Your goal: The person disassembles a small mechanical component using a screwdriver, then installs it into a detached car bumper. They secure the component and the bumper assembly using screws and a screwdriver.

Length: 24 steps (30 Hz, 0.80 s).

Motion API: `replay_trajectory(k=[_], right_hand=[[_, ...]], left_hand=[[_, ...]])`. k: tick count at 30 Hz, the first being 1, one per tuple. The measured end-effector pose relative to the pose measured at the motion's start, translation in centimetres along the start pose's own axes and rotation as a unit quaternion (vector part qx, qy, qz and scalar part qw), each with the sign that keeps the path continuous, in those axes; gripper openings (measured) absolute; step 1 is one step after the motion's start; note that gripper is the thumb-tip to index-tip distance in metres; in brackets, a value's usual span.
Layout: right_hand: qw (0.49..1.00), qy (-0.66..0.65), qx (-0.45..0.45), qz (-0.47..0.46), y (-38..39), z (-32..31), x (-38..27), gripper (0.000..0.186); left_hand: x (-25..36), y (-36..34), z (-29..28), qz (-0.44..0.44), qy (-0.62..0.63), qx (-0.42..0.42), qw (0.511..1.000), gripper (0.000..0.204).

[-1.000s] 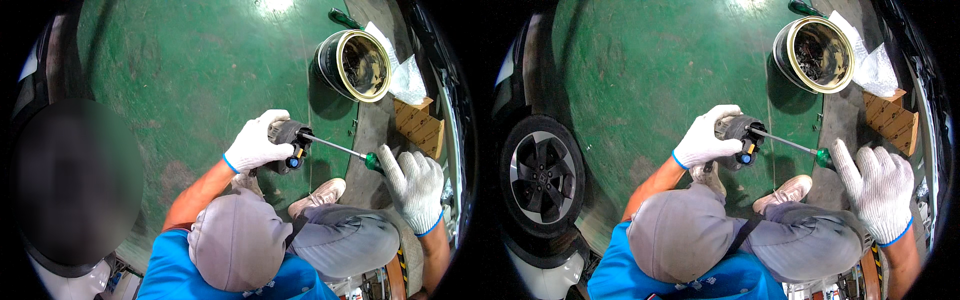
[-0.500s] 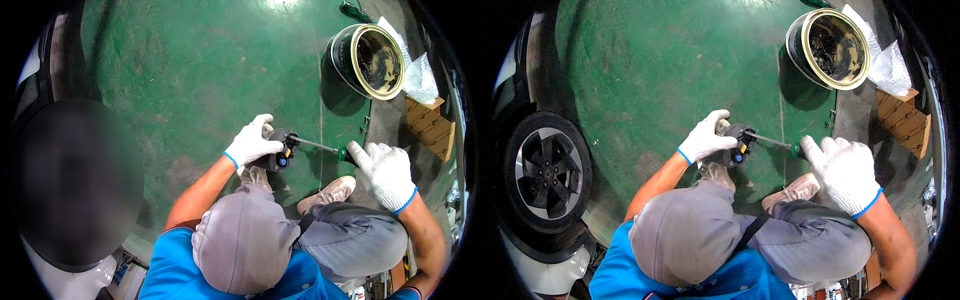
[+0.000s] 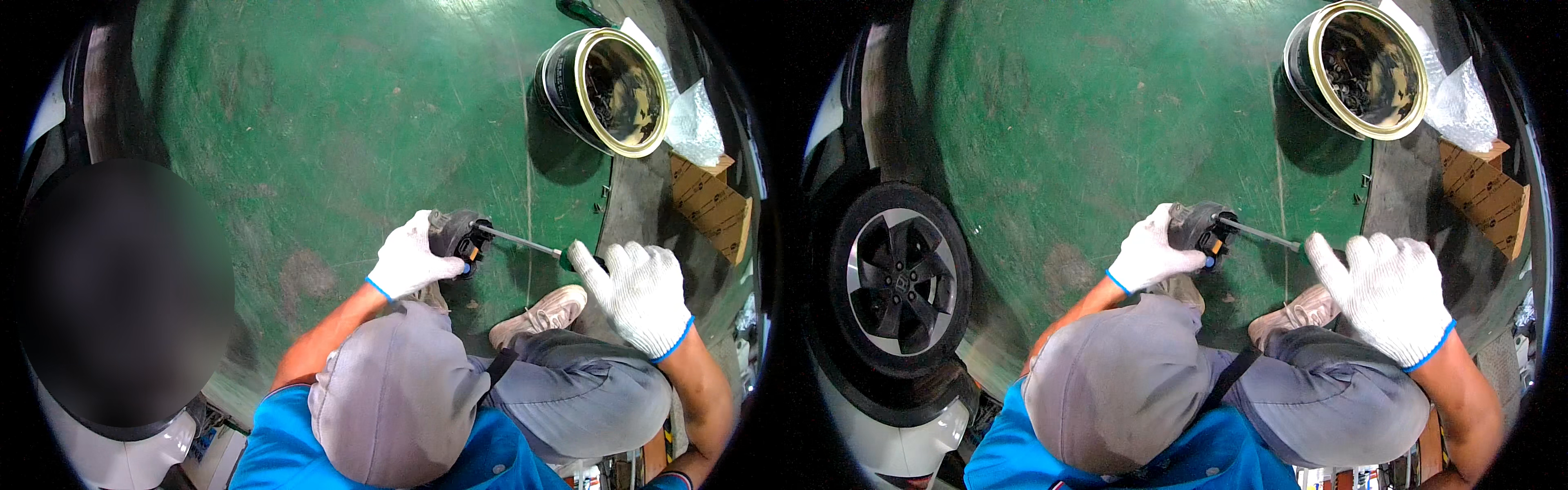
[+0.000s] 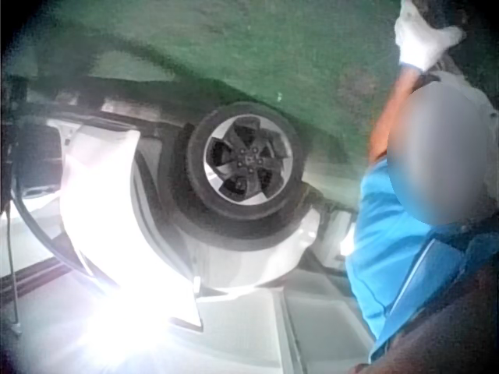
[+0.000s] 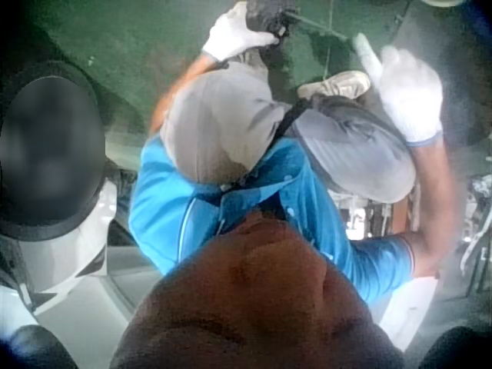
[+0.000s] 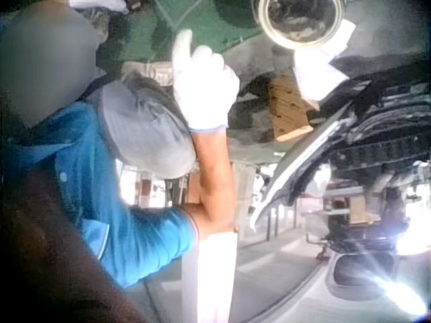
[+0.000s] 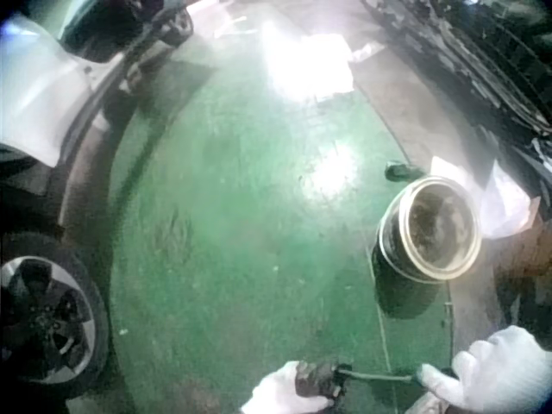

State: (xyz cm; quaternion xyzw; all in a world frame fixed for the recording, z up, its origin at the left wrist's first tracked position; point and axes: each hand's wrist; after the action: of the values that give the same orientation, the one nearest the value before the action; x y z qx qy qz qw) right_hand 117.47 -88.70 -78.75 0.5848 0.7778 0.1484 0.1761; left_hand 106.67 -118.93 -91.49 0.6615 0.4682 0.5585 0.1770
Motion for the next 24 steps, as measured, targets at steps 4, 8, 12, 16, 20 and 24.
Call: replay_trajectory(k=[4,8,12,16,20,24], right_hand=[[0.998,-0.048,-0.035,0.037,1.1,-0.2,0.2,0.061],[0.891,-0.377,-0.168,0.188,1.1,0.1,0.7,0.053],[0.693,-0.597,-0.264,0.305,0.6,0.5,1.3,0.053],[0.912,-0.335,-0.109,0.21,0.0,-1.1,0.2,0.058],[0.994,0.029,0.038,0.102,0.4,-1.7,-0.1,0.056],[0.983,-0.092,-0.059,0.149,0.2,-2.4,-0.1,0.054]], left_hand=[[0.9,0.7,0.4,0.036,0.028,0.033,0.998,0.079],[0.9,1.1,0.4,0.062,0.003,0.045,0.997,0.074],[0.4,1.3,0.5,0.073,-0.029,0.103,0.992,0.077],[0.6,1.1,-1.2,0.14,-0.096,0.215,0.962,0.078],[1.5,0.9,-1.6,0.166,-0.083,0.269,0.945,0.083],[1.8,0.6,-1.9,0.135,-0.101,0.232,0.958,0.084]])
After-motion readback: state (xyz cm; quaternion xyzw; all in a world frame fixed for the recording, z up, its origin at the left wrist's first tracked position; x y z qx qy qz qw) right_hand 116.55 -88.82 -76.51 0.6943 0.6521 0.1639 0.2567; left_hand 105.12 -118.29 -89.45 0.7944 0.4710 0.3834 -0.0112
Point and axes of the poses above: each hand's wrist, its own y-axis away from the middle knuckle, its own z-axis out of the palm, x = y × z, and after that the axes turned 10 degrees about z, right-handed
